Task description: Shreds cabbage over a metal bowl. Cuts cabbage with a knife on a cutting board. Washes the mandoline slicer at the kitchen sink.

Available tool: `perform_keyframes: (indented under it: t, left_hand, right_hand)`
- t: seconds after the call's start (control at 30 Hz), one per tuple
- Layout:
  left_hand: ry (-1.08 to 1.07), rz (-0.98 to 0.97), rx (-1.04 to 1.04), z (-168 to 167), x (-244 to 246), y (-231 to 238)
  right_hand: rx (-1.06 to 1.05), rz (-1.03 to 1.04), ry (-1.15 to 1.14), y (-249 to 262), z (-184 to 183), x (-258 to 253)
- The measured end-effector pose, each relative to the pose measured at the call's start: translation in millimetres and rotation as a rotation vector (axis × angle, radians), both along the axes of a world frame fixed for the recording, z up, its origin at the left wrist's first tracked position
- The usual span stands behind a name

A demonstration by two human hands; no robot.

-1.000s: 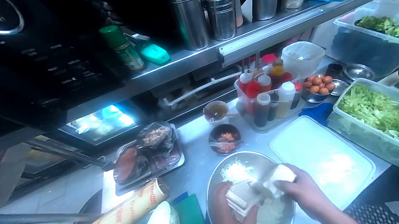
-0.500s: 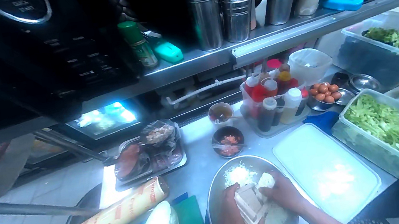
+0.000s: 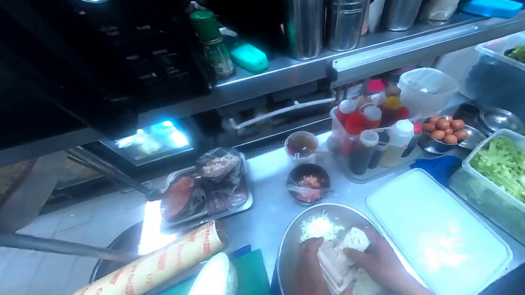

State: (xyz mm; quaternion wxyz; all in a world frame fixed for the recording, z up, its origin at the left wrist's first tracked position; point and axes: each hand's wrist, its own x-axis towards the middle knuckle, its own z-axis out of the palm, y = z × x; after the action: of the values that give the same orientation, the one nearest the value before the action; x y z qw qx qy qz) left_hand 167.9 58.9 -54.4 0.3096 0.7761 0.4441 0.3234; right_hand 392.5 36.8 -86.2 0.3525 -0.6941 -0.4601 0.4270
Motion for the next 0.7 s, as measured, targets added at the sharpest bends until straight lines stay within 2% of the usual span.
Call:
perform_keyframes:
  t: [0.07, 0.2, 0.23, 0.37, 0.4, 0.5, 0.53, 0.57, 0.67, 0.7]
  left_hand:
    - [0.012, -0.017, -0.008, 3, 0, -1]
    - [-0.01, -0.015, -0.068, 7, 10, 1]
    - [-0.04, -0.016, -0.067, 4, 13, 1]
    - [-0.17, -0.01, -0.101, -2, 17, -3]
    - [-0.198, -0.004, -0.122, 0, 19, -4]
    - [-0.185, 0.001, -0.168, -6, 21, -8]
    - [-0.17, -0.004, -0.164, -10, 21, -10]
    - [-0.16, -0.006, -0.148, -13, 20, -10]
    - [-0.172, -0.014, -0.118, -17, 17, -12]
    - [-0.182, -0.019, -0.122, -18, 17, -13]
  right_hand:
    - [-0.065, -0.028, -0.076, 1, -27, 13]
    - [0.099, -0.037, 0.187, -10, 32, -3]
    - [0.133, -0.044, 0.211, -11, 34, -5]
    - [0.004, -0.089, 0.11, -6, -31, 17]
    - [0.001, -0.096, 0.129, -6, -26, 19]
    - [0.133, -0.086, 0.304, -13, 28, 6]
    - [0.16, -0.07, 0.329, -15, 35, 4]
    - [0.154, -0.062, 0.316, -13, 28, 4]
    - [-0.025, -0.087, 0.136, -6, -30, 18]
    - [-0.037, -0.097, 0.139, -7, -30, 21]
